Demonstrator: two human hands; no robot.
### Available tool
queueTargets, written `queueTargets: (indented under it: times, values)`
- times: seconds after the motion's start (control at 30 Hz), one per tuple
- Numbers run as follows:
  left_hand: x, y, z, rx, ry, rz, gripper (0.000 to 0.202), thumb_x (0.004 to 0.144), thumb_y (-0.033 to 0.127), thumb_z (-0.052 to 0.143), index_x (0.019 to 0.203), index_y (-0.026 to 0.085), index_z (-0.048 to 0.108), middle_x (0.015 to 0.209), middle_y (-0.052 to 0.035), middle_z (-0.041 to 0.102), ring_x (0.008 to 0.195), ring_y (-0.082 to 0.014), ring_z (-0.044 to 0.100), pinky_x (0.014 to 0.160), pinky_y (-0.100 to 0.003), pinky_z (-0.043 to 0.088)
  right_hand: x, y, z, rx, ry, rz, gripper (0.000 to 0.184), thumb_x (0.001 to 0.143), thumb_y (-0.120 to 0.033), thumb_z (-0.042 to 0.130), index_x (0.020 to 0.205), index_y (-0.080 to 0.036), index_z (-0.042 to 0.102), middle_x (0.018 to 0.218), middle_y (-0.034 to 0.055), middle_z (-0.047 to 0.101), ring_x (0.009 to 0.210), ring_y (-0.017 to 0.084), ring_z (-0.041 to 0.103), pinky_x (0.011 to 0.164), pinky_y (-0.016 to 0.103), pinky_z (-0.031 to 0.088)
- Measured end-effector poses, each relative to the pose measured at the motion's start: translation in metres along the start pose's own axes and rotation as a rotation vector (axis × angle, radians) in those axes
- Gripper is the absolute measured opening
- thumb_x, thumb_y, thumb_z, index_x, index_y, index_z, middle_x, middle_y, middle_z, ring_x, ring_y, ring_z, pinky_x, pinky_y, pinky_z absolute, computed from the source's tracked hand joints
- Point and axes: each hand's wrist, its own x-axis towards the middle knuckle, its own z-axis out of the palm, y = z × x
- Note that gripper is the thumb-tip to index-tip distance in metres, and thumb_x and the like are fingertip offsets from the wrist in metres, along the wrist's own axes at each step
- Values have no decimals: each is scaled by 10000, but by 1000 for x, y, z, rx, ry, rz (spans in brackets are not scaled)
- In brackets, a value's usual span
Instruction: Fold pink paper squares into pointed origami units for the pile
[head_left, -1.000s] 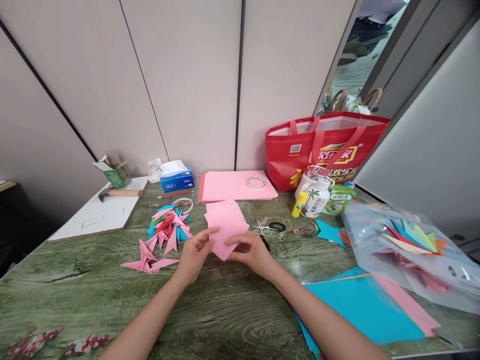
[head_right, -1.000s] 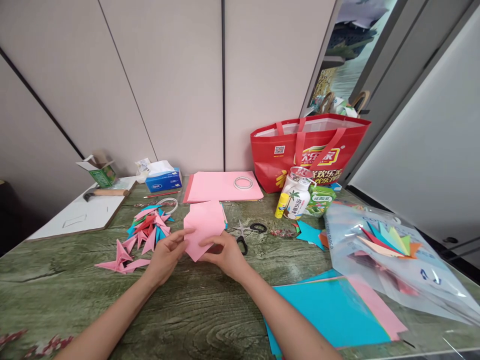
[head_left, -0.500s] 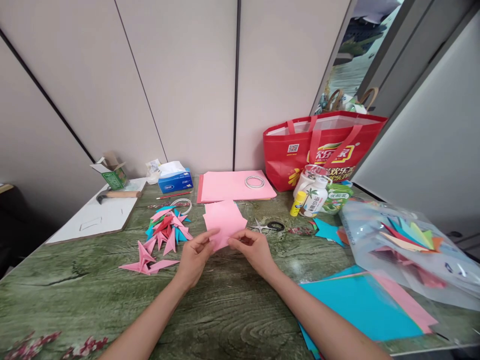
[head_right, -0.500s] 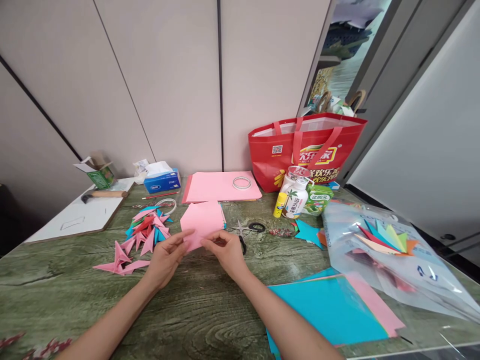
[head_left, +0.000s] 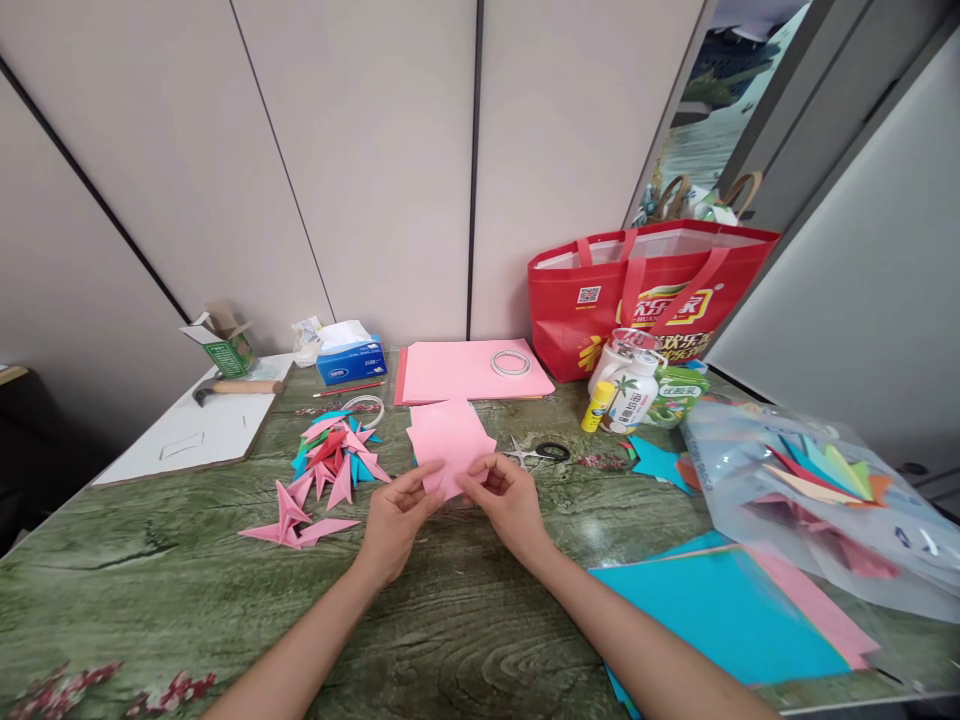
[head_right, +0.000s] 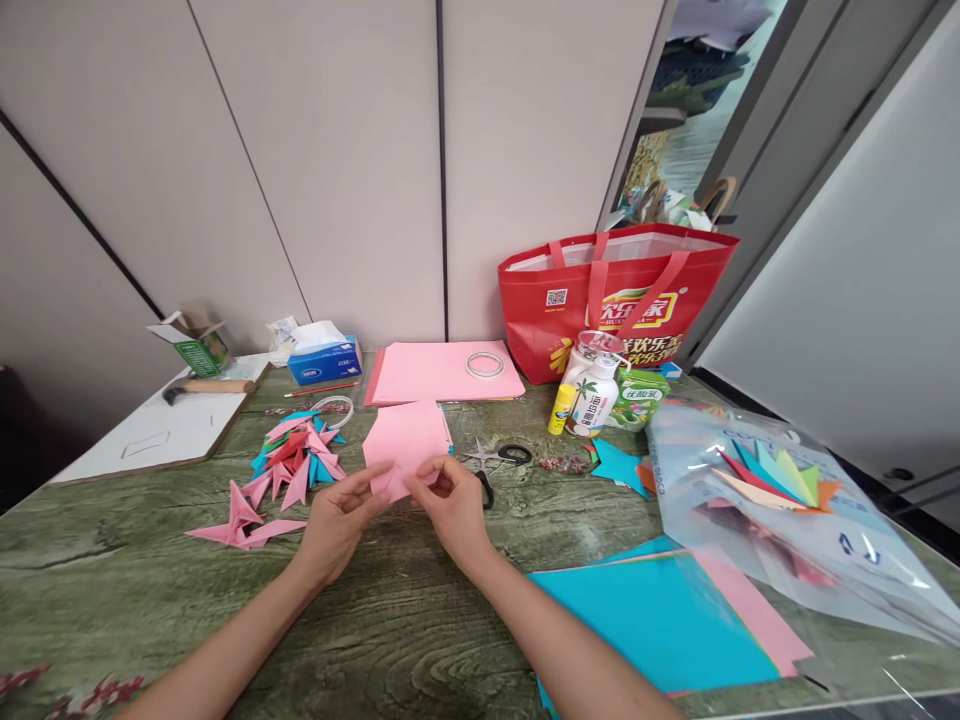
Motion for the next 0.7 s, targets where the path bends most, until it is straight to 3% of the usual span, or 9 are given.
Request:
queueTargets:
  times: [0.23, 0.47, 0.7]
  values:
    - [0, -4, -1, -8, 33, -7, 354, 573, 191, 709, 922, 148, 666, 776, -22, 648, 686, -110, 545, 650, -220, 447, -2, -2, 2, -30, -22, -56, 153, 671, -295, 625, 697, -169, 541, 613, -23, 516, 525, 109, 532, 521, 232, 465]
    - [0, 2, 3, -49, 76, 2, 388, 545, 194, 725, 927, 156, 673, 531, 50, 510, 519, -62, 455, 564, -196, 435, -5, -1, 4, -113, -10, -164, 156, 646, -263, 644, 778, -184, 612, 769, 26, 577, 697, 148, 556, 595, 244, 477]
    - [-2, 5, 4, -209, 41, -43, 258, 603, 254, 687, 847, 169, 698, 865, -64, 668, 769, -143, 571, 706, -254, 467, -6, -3, 4, -200, -9, -223, 141, 716, -250, 576, 811, -206, 669, 840, 48, 611, 733, 158, 548, 604, 257, 456]
